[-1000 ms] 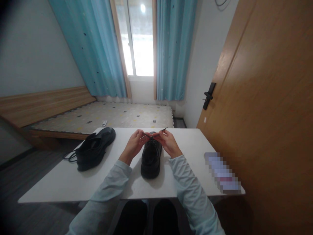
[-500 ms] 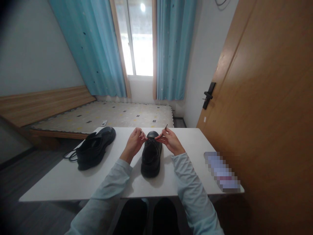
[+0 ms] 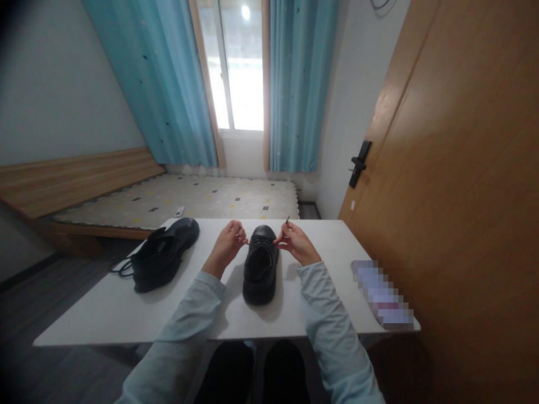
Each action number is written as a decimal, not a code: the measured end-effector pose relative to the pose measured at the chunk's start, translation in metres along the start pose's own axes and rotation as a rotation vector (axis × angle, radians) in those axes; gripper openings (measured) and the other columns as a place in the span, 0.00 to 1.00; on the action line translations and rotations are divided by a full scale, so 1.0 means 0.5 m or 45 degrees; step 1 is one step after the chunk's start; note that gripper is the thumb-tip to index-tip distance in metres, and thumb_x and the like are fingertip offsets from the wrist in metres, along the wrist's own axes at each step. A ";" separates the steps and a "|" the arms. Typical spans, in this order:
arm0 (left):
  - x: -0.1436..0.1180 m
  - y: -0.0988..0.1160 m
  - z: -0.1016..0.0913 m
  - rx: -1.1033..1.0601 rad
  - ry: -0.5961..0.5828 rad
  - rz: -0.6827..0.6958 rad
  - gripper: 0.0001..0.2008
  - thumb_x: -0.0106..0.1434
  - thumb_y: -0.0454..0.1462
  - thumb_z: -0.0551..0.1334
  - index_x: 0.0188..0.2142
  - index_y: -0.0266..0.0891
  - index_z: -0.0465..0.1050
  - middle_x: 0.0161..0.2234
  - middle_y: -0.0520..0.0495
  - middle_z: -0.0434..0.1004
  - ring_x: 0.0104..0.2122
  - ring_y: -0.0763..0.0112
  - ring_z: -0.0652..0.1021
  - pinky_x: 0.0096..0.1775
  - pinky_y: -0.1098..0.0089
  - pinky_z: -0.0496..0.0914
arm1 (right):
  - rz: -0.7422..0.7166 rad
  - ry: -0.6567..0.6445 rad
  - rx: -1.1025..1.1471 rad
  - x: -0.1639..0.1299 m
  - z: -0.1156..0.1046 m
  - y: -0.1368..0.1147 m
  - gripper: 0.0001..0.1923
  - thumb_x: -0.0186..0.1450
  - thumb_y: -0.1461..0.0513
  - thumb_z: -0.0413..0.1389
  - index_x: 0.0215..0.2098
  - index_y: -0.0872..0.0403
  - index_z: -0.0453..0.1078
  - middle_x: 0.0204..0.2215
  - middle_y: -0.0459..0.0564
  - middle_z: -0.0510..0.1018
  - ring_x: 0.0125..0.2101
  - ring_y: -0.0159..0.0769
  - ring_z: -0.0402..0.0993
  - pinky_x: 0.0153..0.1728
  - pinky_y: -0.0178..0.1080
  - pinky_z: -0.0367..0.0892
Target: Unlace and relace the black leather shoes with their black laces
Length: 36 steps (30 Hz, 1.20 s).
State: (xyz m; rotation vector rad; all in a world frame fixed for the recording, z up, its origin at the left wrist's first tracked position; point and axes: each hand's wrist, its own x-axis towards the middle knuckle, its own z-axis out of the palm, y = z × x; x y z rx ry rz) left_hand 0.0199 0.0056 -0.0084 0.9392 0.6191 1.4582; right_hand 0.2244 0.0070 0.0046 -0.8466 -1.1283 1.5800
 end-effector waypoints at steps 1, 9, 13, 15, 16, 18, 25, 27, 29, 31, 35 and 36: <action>0.001 0.000 -0.002 0.004 0.013 -0.017 0.18 0.53 0.46 0.66 0.27 0.39 0.59 0.20 0.58 0.60 0.19 0.82 0.63 0.24 0.78 0.63 | 0.013 0.002 -0.008 0.001 -0.002 0.001 0.16 0.58 0.53 0.60 0.27 0.52 0.59 0.18 0.39 0.71 0.21 0.29 0.72 0.21 0.31 0.66; 0.005 -0.006 -0.010 0.024 0.051 -0.112 0.19 0.53 0.45 0.67 0.26 0.37 0.59 0.19 0.59 0.60 0.17 0.85 0.61 0.20 0.80 0.59 | 0.119 0.019 -0.050 0.007 -0.009 0.009 0.14 0.59 0.54 0.58 0.27 0.53 0.60 0.16 0.38 0.69 0.18 0.27 0.70 0.20 0.30 0.64; 0.007 -0.006 -0.014 0.018 0.066 -0.147 0.19 0.54 0.44 0.67 0.25 0.38 0.58 0.18 0.59 0.58 0.16 0.85 0.60 0.19 0.80 0.58 | 0.156 -0.009 -0.060 0.008 -0.015 0.013 0.15 0.58 0.53 0.59 0.27 0.53 0.60 0.15 0.37 0.68 0.17 0.26 0.69 0.20 0.30 0.64; 0.007 -0.005 -0.016 0.019 0.067 -0.154 0.19 0.55 0.44 0.66 0.25 0.38 0.57 0.18 0.59 0.58 0.16 0.85 0.59 0.19 0.80 0.57 | 0.167 -0.010 -0.054 0.008 -0.018 0.013 0.15 0.58 0.54 0.59 0.27 0.53 0.60 0.15 0.37 0.68 0.17 0.26 0.69 0.19 0.29 0.64; 0.007 -0.005 -0.016 0.020 0.065 -0.155 0.19 0.55 0.44 0.66 0.25 0.38 0.57 0.18 0.59 0.58 0.16 0.85 0.59 0.19 0.80 0.57 | 0.170 -0.009 -0.052 0.008 -0.018 0.013 0.15 0.58 0.54 0.59 0.27 0.53 0.60 0.15 0.37 0.68 0.17 0.26 0.69 0.19 0.29 0.63; 0.006 -0.004 -0.017 0.026 0.055 -0.150 0.19 0.55 0.44 0.66 0.25 0.38 0.57 0.18 0.59 0.58 0.16 0.85 0.59 0.19 0.80 0.57 | 0.168 -0.011 -0.048 0.008 -0.019 0.012 0.15 0.59 0.54 0.59 0.27 0.53 0.60 0.15 0.37 0.68 0.17 0.27 0.69 0.19 0.29 0.63; 0.002 -0.002 -0.012 0.205 -0.002 -0.095 0.17 0.53 0.45 0.65 0.26 0.37 0.61 0.18 0.58 0.59 0.17 0.83 0.61 0.21 0.79 0.59 | -0.037 -0.130 -0.094 -0.005 -0.019 -0.008 0.17 0.57 0.51 0.60 0.28 0.53 0.61 0.18 0.40 0.71 0.21 0.29 0.72 0.18 0.29 0.65; 0.000 0.000 -0.009 0.295 -0.025 -0.052 0.15 0.55 0.45 0.64 0.26 0.37 0.62 0.18 0.58 0.59 0.17 0.82 0.62 0.22 0.78 0.60 | -0.099 -0.180 -0.122 -0.011 -0.018 -0.016 0.17 0.57 0.50 0.60 0.29 0.53 0.62 0.19 0.41 0.72 0.23 0.31 0.73 0.20 0.31 0.68; -0.002 0.005 -0.007 0.400 -0.065 -0.002 0.14 0.57 0.44 0.62 0.27 0.37 0.63 0.18 0.58 0.60 0.18 0.80 0.64 0.24 0.76 0.62 | -0.150 -0.203 -0.130 -0.016 -0.014 -0.021 0.17 0.57 0.50 0.60 0.30 0.53 0.63 0.21 0.42 0.72 0.25 0.32 0.74 0.22 0.32 0.69; -0.005 0.013 -0.005 0.508 -0.123 0.060 0.12 0.59 0.44 0.60 0.28 0.37 0.64 0.18 0.57 0.61 0.20 0.78 0.65 0.27 0.74 0.65 | -0.196 -0.206 -0.115 -0.017 -0.010 -0.024 0.16 0.58 0.49 0.59 0.32 0.53 0.64 0.21 0.42 0.72 0.25 0.32 0.73 0.21 0.33 0.69; -0.008 0.029 -0.005 0.746 -0.223 0.194 0.12 0.61 0.44 0.58 0.30 0.37 0.67 0.19 0.56 0.63 0.22 0.78 0.66 0.30 0.74 0.64 | -0.287 -0.177 -0.177 -0.013 -0.002 -0.021 0.20 0.59 0.46 0.56 0.32 0.54 0.68 0.18 0.42 0.68 0.19 0.28 0.67 0.16 0.30 0.61; -0.007 0.030 -0.005 0.797 -0.244 0.206 0.12 0.61 0.44 0.58 0.30 0.36 0.67 0.19 0.56 0.63 0.22 0.78 0.65 0.29 0.74 0.63 | -0.314 -0.161 -0.253 -0.011 0.000 -0.020 0.21 0.59 0.45 0.55 0.31 0.55 0.69 0.17 0.41 0.66 0.17 0.27 0.63 0.16 0.29 0.57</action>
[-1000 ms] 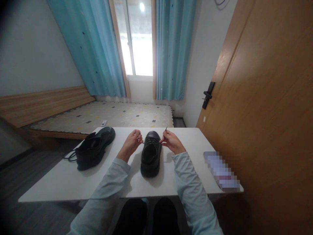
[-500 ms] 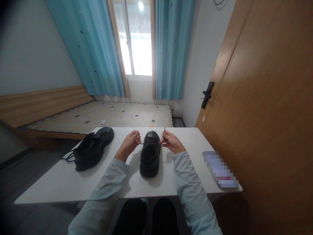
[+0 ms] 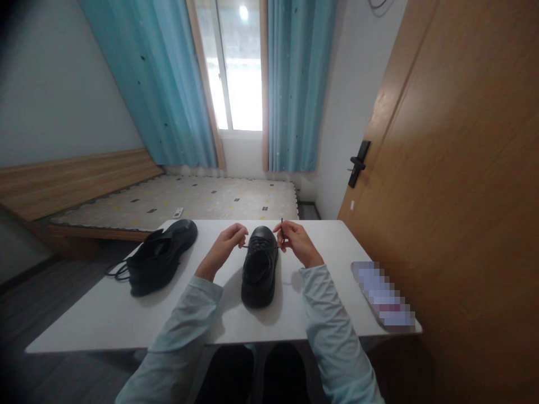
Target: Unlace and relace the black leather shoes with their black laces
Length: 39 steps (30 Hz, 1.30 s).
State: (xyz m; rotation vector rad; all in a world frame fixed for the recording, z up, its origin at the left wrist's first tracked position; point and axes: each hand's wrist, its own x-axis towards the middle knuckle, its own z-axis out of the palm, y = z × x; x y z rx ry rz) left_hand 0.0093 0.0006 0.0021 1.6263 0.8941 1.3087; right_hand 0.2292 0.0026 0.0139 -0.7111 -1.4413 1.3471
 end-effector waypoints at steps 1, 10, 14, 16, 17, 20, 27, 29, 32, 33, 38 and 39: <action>0.001 0.000 0.000 0.041 -0.024 0.006 0.12 0.61 0.44 0.58 0.30 0.36 0.67 0.20 0.56 0.63 0.22 0.77 0.65 0.28 0.74 0.62 | -0.024 0.003 -0.106 0.002 0.002 0.001 0.23 0.59 0.44 0.54 0.30 0.56 0.71 0.16 0.41 0.64 0.16 0.26 0.60 0.15 0.29 0.54; -0.003 -0.014 0.003 0.347 -0.207 0.024 0.11 0.57 0.44 0.61 0.33 0.37 0.70 0.27 0.51 0.72 0.28 0.73 0.71 0.32 0.72 0.65 | -0.059 -0.074 -1.165 0.001 0.006 -0.006 0.34 0.66 0.43 0.40 0.28 0.55 0.79 0.19 0.47 0.73 0.24 0.30 0.68 0.28 0.33 0.56; -0.007 -0.006 0.000 0.499 -0.211 0.055 0.12 0.52 0.42 0.67 0.32 0.37 0.72 0.27 0.52 0.73 0.26 0.74 0.70 0.31 0.74 0.63 | -0.090 -0.106 -1.433 -0.004 0.005 -0.013 0.19 0.59 0.46 0.56 0.30 0.51 0.79 0.23 0.46 0.77 0.23 0.29 0.66 0.27 0.33 0.54; -0.007 -0.005 -0.003 0.568 -0.203 0.062 0.11 0.51 0.42 0.67 0.31 0.37 0.74 0.26 0.53 0.73 0.25 0.75 0.69 0.30 0.74 0.62 | -0.099 -0.141 -1.454 -0.006 0.002 -0.015 0.14 0.58 0.50 0.59 0.30 0.50 0.79 0.24 0.45 0.78 0.24 0.29 0.66 0.28 0.32 0.54; -0.006 -0.005 -0.005 0.604 -0.195 0.063 0.11 0.51 0.42 0.67 0.31 0.37 0.74 0.26 0.53 0.73 0.25 0.75 0.68 0.30 0.74 0.61 | -0.100 -0.161 -1.451 -0.006 0.000 -0.015 0.12 0.58 0.51 0.60 0.30 0.51 0.78 0.24 0.45 0.77 0.24 0.29 0.66 0.28 0.32 0.55; -0.003 -0.008 -0.011 0.703 -0.164 0.044 0.11 0.51 0.43 0.67 0.29 0.37 0.75 0.21 0.55 0.68 0.23 0.76 0.66 0.27 0.74 0.58 | -0.094 -0.233 -1.427 -0.006 -0.006 -0.014 0.08 0.57 0.56 0.61 0.28 0.53 0.77 0.24 0.45 0.76 0.24 0.28 0.65 0.28 0.32 0.55; -0.002 -0.010 -0.024 0.729 -0.207 0.025 0.07 0.53 0.39 0.67 0.28 0.36 0.76 0.21 0.54 0.68 0.23 0.76 0.66 0.28 0.74 0.60 | -0.017 -0.398 -1.179 -0.005 -0.002 -0.003 0.03 0.53 0.65 0.59 0.23 0.58 0.74 0.24 0.46 0.73 0.25 0.27 0.64 0.27 0.31 0.57; -0.002 -0.009 -0.028 0.735 -0.215 0.079 0.07 0.53 0.40 0.66 0.28 0.37 0.77 0.25 0.52 0.71 0.26 0.74 0.69 0.30 0.73 0.62 | 0.087 -0.464 -1.068 -0.006 0.001 -0.003 0.05 0.54 0.64 0.58 0.22 0.59 0.73 0.19 0.44 0.71 0.21 0.26 0.62 0.24 0.31 0.56; -0.003 -0.007 -0.033 0.716 -0.247 0.170 0.06 0.54 0.40 0.66 0.29 0.39 0.77 0.32 0.48 0.73 0.32 0.71 0.72 0.35 0.71 0.66 | 0.219 -0.536 -0.881 -0.008 0.005 -0.004 0.09 0.56 0.61 0.57 0.23 0.60 0.72 0.16 0.43 0.69 0.18 0.25 0.61 0.20 0.30 0.53; -0.004 -0.007 -0.034 0.711 -0.257 0.190 0.06 0.54 0.40 0.66 0.29 0.39 0.77 0.34 0.47 0.73 0.35 0.70 0.73 0.36 0.70 0.67 | 0.227 -0.537 -0.819 -0.008 0.007 -0.004 0.09 0.55 0.60 0.58 0.24 0.60 0.73 0.16 0.44 0.70 0.18 0.25 0.61 0.20 0.30 0.53; -0.004 -0.005 -0.036 0.781 -0.248 0.272 0.02 0.53 0.35 0.66 0.28 0.40 0.76 0.35 0.47 0.75 0.39 0.67 0.73 0.45 0.65 0.66 | 0.202 -0.403 -0.580 -0.007 0.023 -0.002 0.13 0.52 0.56 0.63 0.28 0.60 0.74 0.20 0.46 0.74 0.21 0.26 0.65 0.21 0.30 0.56; -0.004 -0.003 -0.036 0.799 -0.242 0.278 0.02 0.53 0.34 0.65 0.28 0.40 0.76 0.35 0.48 0.75 0.39 0.67 0.73 0.46 0.64 0.66 | 0.211 -0.380 -0.537 -0.007 0.027 -0.001 0.14 0.51 0.56 0.63 0.28 0.60 0.74 0.21 0.46 0.75 0.21 0.26 0.65 0.21 0.30 0.56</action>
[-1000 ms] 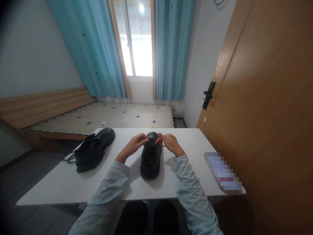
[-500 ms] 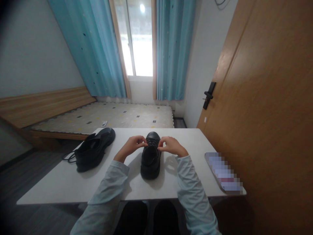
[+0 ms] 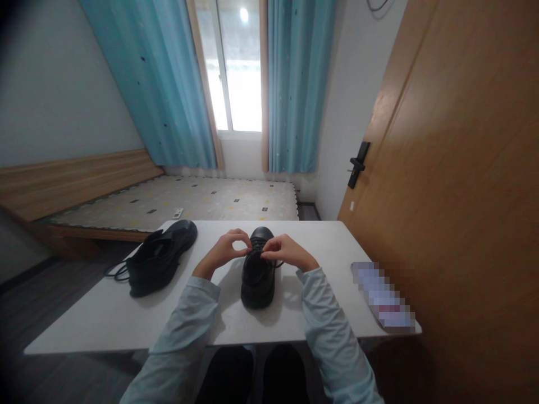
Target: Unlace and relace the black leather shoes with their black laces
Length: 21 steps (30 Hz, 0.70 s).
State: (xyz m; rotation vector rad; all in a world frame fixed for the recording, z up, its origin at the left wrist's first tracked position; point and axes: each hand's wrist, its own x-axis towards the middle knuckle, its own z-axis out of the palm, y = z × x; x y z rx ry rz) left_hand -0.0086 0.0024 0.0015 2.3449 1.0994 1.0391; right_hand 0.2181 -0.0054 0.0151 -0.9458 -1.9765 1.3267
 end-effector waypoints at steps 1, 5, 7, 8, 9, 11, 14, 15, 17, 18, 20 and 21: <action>0.000 0.002 0.000 0.015 0.003 -0.004 0.02 0.52 0.34 0.65 0.28 0.40 0.76 0.34 0.48 0.75 0.39 0.66 0.73 0.46 0.64 0.65 | 0.009 0.010 0.044 0.001 0.003 0.000 0.15 0.51 0.55 0.64 0.29 0.60 0.74 0.21 0.47 0.76 0.20 0.25 0.64 0.20 0.30 0.55; -0.001 0.009 0.000 0.042 0.021 -0.033 0.04 0.52 0.32 0.64 0.30 0.39 0.75 0.33 0.49 0.76 0.37 0.67 0.74 0.43 0.65 0.67 | 0.058 0.006 0.222 0.003 0.011 -0.001 0.17 0.52 0.54 0.63 0.32 0.60 0.74 0.24 0.49 0.78 0.16 0.22 0.59 0.16 0.29 0.48; -0.002 0.012 0.001 0.026 0.032 -0.052 0.04 0.52 0.32 0.63 0.31 0.39 0.74 0.32 0.50 0.76 0.35 0.68 0.74 0.42 0.66 0.68 | 0.081 0.007 0.313 0.003 0.011 0.000 0.16 0.52 0.55 0.63 0.33 0.60 0.74 0.23 0.49 0.78 0.14 0.21 0.56 0.14 0.29 0.45; -0.002 0.013 0.002 0.008 0.032 -0.061 0.04 0.53 0.33 0.63 0.31 0.39 0.74 0.32 0.51 0.77 0.34 0.69 0.75 0.42 0.67 0.68 | 0.088 0.020 0.356 0.004 0.010 0.001 0.16 0.52 0.55 0.63 0.33 0.60 0.74 0.22 0.48 0.77 0.13 0.20 0.55 0.14 0.29 0.44; -0.003 0.013 0.004 -0.015 0.028 -0.064 0.04 0.53 0.33 0.63 0.31 0.39 0.73 0.32 0.51 0.77 0.34 0.70 0.75 0.41 0.67 0.68 | 0.095 0.042 0.394 0.004 0.010 0.002 0.16 0.52 0.56 0.63 0.33 0.60 0.74 0.21 0.47 0.76 0.13 0.20 0.54 0.14 0.29 0.42; -0.002 0.014 0.007 -0.065 0.027 -0.050 0.04 0.54 0.33 0.63 0.32 0.38 0.73 0.32 0.51 0.77 0.33 0.71 0.75 0.41 0.68 0.69 | 0.110 0.111 0.457 0.007 0.008 0.006 0.16 0.52 0.56 0.62 0.32 0.61 0.74 0.19 0.45 0.74 0.13 0.19 0.53 0.14 0.29 0.40; 0.000 0.011 0.014 -0.122 0.055 -0.021 0.05 0.55 0.33 0.62 0.33 0.37 0.73 0.33 0.49 0.77 0.34 0.71 0.76 0.40 0.69 0.70 | 0.151 0.225 0.519 0.012 0.007 0.014 0.16 0.52 0.55 0.62 0.32 0.61 0.75 0.19 0.44 0.71 0.14 0.19 0.52 0.14 0.29 0.39; 0.001 0.010 0.016 -0.127 0.069 -0.019 0.04 0.55 0.33 0.62 0.33 0.37 0.73 0.32 0.49 0.78 0.33 0.71 0.76 0.39 0.70 0.71 | 0.163 0.246 0.535 0.014 0.007 0.016 0.16 0.52 0.55 0.62 0.31 0.60 0.75 0.19 0.44 0.71 0.14 0.19 0.52 0.14 0.29 0.39; 0.002 0.008 0.018 -0.116 0.073 0.002 0.03 0.56 0.32 0.62 0.31 0.37 0.74 0.32 0.48 0.78 0.33 0.71 0.77 0.39 0.70 0.71 | 0.182 0.258 0.573 0.016 0.008 0.017 0.14 0.52 0.56 0.62 0.30 0.60 0.75 0.19 0.43 0.71 0.14 0.19 0.52 0.14 0.29 0.39; 0.003 0.007 0.017 -0.105 0.067 0.026 0.03 0.56 0.32 0.62 0.31 0.37 0.75 0.32 0.48 0.78 0.33 0.71 0.77 0.39 0.70 0.71 | 0.194 0.252 0.593 0.016 0.008 0.016 0.13 0.51 0.57 0.61 0.29 0.60 0.75 0.19 0.44 0.71 0.14 0.19 0.52 0.14 0.29 0.40; 0.002 0.006 0.015 -0.080 0.056 0.089 0.04 0.57 0.32 0.62 0.30 0.39 0.77 0.34 0.48 0.79 0.34 0.71 0.78 0.41 0.70 0.71 | 0.219 0.239 0.619 0.016 0.009 0.014 0.12 0.50 0.59 0.61 0.29 0.60 0.75 0.20 0.44 0.71 0.14 0.19 0.53 0.14 0.29 0.40; 0.002 0.006 0.014 -0.066 0.055 0.115 0.05 0.58 0.32 0.62 0.30 0.40 0.78 0.35 0.48 0.80 0.35 0.70 0.78 0.42 0.70 0.70 | 0.230 0.235 0.621 0.015 0.009 0.013 0.11 0.50 0.59 0.60 0.29 0.59 0.75 0.20 0.44 0.72 0.14 0.19 0.53 0.14 0.29 0.39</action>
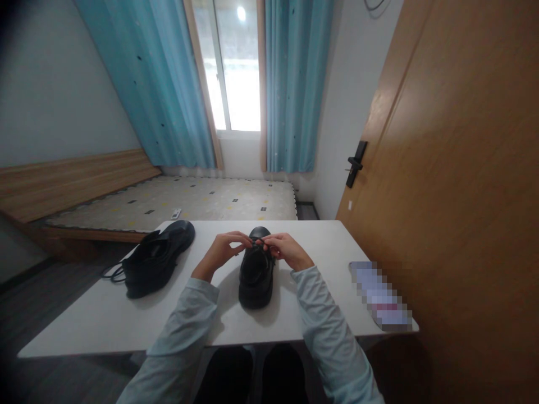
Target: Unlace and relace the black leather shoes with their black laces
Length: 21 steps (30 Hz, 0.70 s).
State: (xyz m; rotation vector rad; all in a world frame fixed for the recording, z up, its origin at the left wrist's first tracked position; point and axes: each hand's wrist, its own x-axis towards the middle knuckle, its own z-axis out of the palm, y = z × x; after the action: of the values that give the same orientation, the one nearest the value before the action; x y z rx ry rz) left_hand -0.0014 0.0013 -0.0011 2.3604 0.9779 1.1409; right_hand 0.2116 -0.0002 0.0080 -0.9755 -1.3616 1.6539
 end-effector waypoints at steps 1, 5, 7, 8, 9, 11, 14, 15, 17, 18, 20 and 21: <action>0.000 0.000 -0.001 0.015 0.004 0.017 0.06 0.58 0.33 0.62 0.30 0.41 0.78 0.36 0.48 0.80 0.36 0.70 0.79 0.43 0.70 0.70 | 0.008 0.000 -0.005 -0.001 0.000 -0.001 0.12 0.50 0.60 0.59 0.30 0.59 0.76 0.20 0.44 0.72 0.14 0.20 0.53 0.15 0.29 0.39; -0.001 -0.004 -0.001 0.107 0.035 0.045 0.07 0.59 0.32 0.62 0.31 0.42 0.79 0.36 0.47 0.81 0.36 0.69 0.79 0.43 0.69 0.71 | 0.002 0.005 -0.044 -0.002 -0.003 0.001 0.15 0.51 0.61 0.58 0.36 0.59 0.77 0.21 0.45 0.74 0.14 0.20 0.53 0.15 0.29 0.40; -0.002 -0.008 0.002 0.156 0.046 0.059 0.07 0.59 0.32 0.61 0.32 0.42 0.79 0.37 0.46 0.81 0.37 0.68 0.79 0.43 0.68 0.72 | -0.022 0.006 -0.075 -0.002 -0.006 0.003 0.16 0.51 0.61 0.59 0.38 0.59 0.77 0.22 0.46 0.75 0.15 0.20 0.53 0.15 0.29 0.40; -0.002 -0.010 0.003 0.181 0.051 0.066 0.08 0.59 0.32 0.61 0.33 0.42 0.79 0.37 0.46 0.81 0.37 0.68 0.79 0.44 0.67 0.72 | -0.037 0.005 -0.091 -0.002 -0.007 0.004 0.17 0.52 0.60 0.59 0.38 0.59 0.77 0.22 0.47 0.76 0.15 0.20 0.53 0.15 0.29 0.40; -0.002 -0.011 0.004 0.204 0.057 0.071 0.08 0.60 0.32 0.61 0.34 0.42 0.79 0.38 0.46 0.81 0.38 0.67 0.79 0.44 0.67 0.72 | -0.049 0.002 -0.104 -0.002 -0.008 0.004 0.17 0.52 0.60 0.60 0.38 0.59 0.77 0.23 0.47 0.76 0.15 0.20 0.53 0.15 0.29 0.40; -0.003 -0.014 0.004 0.239 0.068 0.078 0.09 0.60 0.32 0.61 0.36 0.43 0.79 0.39 0.45 0.81 0.39 0.66 0.79 0.45 0.65 0.72 | -0.067 -0.004 -0.125 -0.002 -0.007 0.003 0.18 0.52 0.59 0.60 0.39 0.59 0.77 0.23 0.48 0.76 0.15 0.21 0.54 0.15 0.29 0.41; -0.003 -0.013 0.005 0.246 0.076 0.085 0.09 0.60 0.32 0.61 0.37 0.43 0.79 0.39 0.45 0.81 0.39 0.66 0.79 0.45 0.64 0.72 | -0.091 0.011 -0.161 -0.004 -0.003 0.000 0.18 0.52 0.58 0.60 0.39 0.58 0.77 0.23 0.48 0.76 0.15 0.21 0.56 0.15 0.29 0.43; -0.003 -0.012 0.005 0.240 0.082 0.084 0.09 0.59 0.33 0.62 0.37 0.43 0.79 0.38 0.45 0.81 0.39 0.66 0.79 0.45 0.64 0.72 | -0.098 0.021 -0.178 -0.004 -0.001 0.000 0.18 0.53 0.58 0.60 0.39 0.58 0.76 0.23 0.47 0.76 0.15 0.21 0.56 0.14 0.29 0.43; -0.002 -0.010 0.008 0.222 0.101 0.073 0.08 0.59 0.33 0.62 0.37 0.44 0.79 0.38 0.45 0.81 0.39 0.66 0.79 0.44 0.64 0.72 | -0.115 0.046 -0.218 -0.004 0.003 0.000 0.18 0.53 0.57 0.59 0.39 0.58 0.76 0.22 0.47 0.76 0.15 0.21 0.55 0.14 0.29 0.43; -0.001 -0.009 0.010 0.213 0.110 0.064 0.08 0.59 0.33 0.62 0.36 0.44 0.79 0.38 0.45 0.81 0.38 0.66 0.79 0.44 0.64 0.72 | -0.126 0.054 -0.240 -0.003 0.003 0.001 0.18 0.53 0.57 0.59 0.39 0.58 0.77 0.22 0.47 0.76 0.15 0.21 0.55 0.14 0.29 0.44; 0.000 -0.008 0.016 0.201 0.127 0.044 0.07 0.59 0.34 0.62 0.35 0.43 0.79 0.37 0.45 0.81 0.38 0.66 0.79 0.44 0.65 0.72 | -0.153 0.063 -0.285 -0.001 0.003 0.003 0.18 0.53 0.58 0.58 0.39 0.59 0.77 0.21 0.46 0.76 0.14 0.21 0.54 0.14 0.29 0.45; 0.001 -0.007 0.019 0.197 0.134 0.034 0.07 0.59 0.34 0.62 0.35 0.43 0.79 0.37 0.45 0.81 0.38 0.66 0.79 0.43 0.65 0.72 | -0.164 0.064 -0.308 0.001 0.003 0.004 0.18 0.53 0.58 0.58 0.39 0.59 0.77 0.21 0.46 0.76 0.14 0.21 0.54 0.14 0.29 0.45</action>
State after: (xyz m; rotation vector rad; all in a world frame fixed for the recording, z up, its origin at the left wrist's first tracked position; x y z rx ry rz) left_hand 0.0048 0.0040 -0.0086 2.4614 1.1109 1.2518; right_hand 0.2099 -0.0008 0.0060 -1.0351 -1.5823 1.3828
